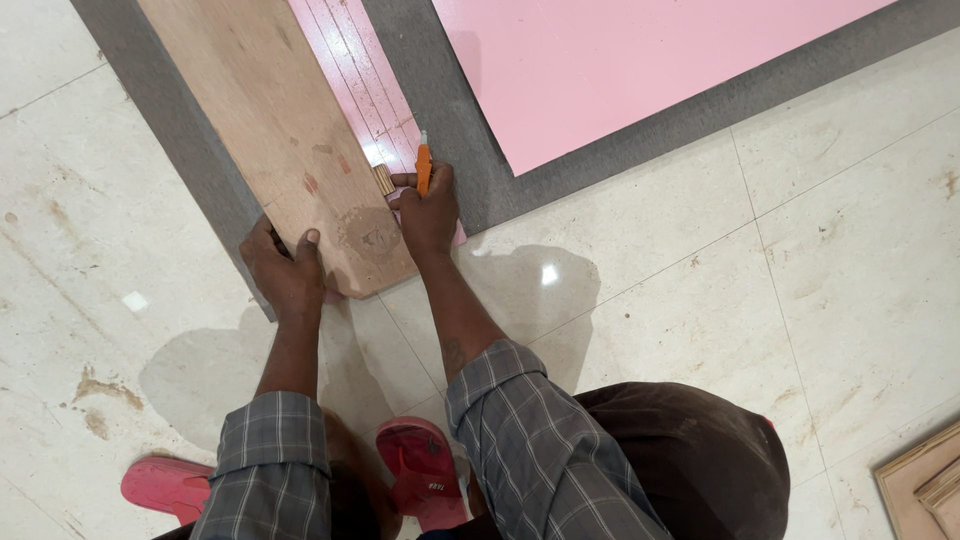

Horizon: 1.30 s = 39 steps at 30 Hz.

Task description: The person uses a utility knife and a wooden straightedge to cut a long strip from a large pink foam sheet. They repeatedly score the foam along the straightedge to create a clean cut line.

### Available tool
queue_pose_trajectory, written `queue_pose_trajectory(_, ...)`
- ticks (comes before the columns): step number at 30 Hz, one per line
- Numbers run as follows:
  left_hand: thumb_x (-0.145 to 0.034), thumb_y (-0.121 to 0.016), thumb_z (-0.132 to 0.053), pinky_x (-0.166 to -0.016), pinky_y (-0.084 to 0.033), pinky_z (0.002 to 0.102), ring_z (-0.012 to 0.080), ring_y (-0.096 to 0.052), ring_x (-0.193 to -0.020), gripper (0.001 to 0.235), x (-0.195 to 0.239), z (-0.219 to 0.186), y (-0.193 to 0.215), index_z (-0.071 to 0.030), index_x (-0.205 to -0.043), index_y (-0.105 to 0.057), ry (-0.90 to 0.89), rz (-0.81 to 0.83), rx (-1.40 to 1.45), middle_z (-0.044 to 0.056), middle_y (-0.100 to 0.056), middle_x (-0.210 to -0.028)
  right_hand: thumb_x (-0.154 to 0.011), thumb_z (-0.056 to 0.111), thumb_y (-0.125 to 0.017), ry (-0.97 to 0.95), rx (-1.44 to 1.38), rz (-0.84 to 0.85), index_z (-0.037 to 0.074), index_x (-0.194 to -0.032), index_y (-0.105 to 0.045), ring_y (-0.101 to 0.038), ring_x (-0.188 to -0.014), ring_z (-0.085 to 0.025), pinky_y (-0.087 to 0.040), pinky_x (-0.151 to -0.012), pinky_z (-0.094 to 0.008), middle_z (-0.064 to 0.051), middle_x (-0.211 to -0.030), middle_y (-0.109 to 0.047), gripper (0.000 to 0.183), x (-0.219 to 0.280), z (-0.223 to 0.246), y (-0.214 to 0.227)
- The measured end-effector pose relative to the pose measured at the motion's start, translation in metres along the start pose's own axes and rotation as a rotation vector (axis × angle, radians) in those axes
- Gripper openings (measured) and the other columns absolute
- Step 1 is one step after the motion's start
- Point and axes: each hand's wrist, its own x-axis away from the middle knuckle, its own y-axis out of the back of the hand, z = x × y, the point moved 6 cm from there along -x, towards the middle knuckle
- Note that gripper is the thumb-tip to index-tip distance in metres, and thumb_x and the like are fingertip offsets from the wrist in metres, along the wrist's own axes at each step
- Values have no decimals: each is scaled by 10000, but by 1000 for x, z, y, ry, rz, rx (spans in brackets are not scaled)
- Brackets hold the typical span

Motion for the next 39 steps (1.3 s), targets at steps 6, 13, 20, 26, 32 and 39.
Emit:
queue_pose_trajectory(6, -888, -836, -124, -998, -495, 475, 367, -582, -1164, 543, -13, -5, 1, 23, -1292, -505, 81, 46, -157, 220, -497, -1293, -830, -87, -461, 71, 18, -24, 7, -1275, -450, -738, -744, -179, -618, -693, -283, -125, -1058, -716, 455, 2, 3, -1)
queue_pose_trajectory(13, -787, -920, -170, -947, -536, 456, 357, -618, -1094, 635, -33, -12, 9, 14, -1209, -482, 111, 139, -175, 217, -547, -1242, -830, -87, -435, -74, -106, -31, 8, -1282, -409, -705, -694, -181, -535, -547, -289, -123, -1080, -664, 463, 2, 5, 8)
queue_pose_trajectory(20, -793, -924, -185, -924, -548, 448, 348, -625, -1084, 616, -32, -12, 8, 9, -1194, -497, 138, 158, -213, 209, -562, -1230, -844, -75, -446, -57, -76, -3, 27, -1274, -404, -710, -721, -147, -552, -570, -261, -115, -1073, -681, 444, 5, 4, 5)
queue_pose_trajectory(26, -789, -917, -203, -929, -543, 459, 381, -641, -1141, 669, -35, -15, 9, -10, -1242, -464, 170, 166, -271, 223, -553, -1298, -847, -73, -451, -53, -107, -29, 19, -1267, -400, -708, -674, -150, -548, -542, -260, -120, -1044, -681, 433, 0, -2, 6)
queue_pose_trajectory(32, -699, -944, -229, -991, -514, 486, 381, -552, -1313, 1142, -41, -34, 10, -67, -1590, -248, 127, 199, -423, 222, -492, -1454, -884, 4, -533, -58, -116, -80, 20, -1235, -472, -679, -629, -139, -547, -535, -258, -120, -993, -699, 356, -3, -7, 7)
queue_pose_trajectory(39, -560, -1014, -314, -1051, -450, 550, 471, -318, -1440, 1423, -65, -82, 0, -212, -1645, -99, -313, 307, -908, 277, -149, -1654, -917, 76, -647, 23, 0, -150, 0, -1102, -543, -694, -606, -136, -587, -544, -279, -124, -952, -679, 225, -3, -9, 7)
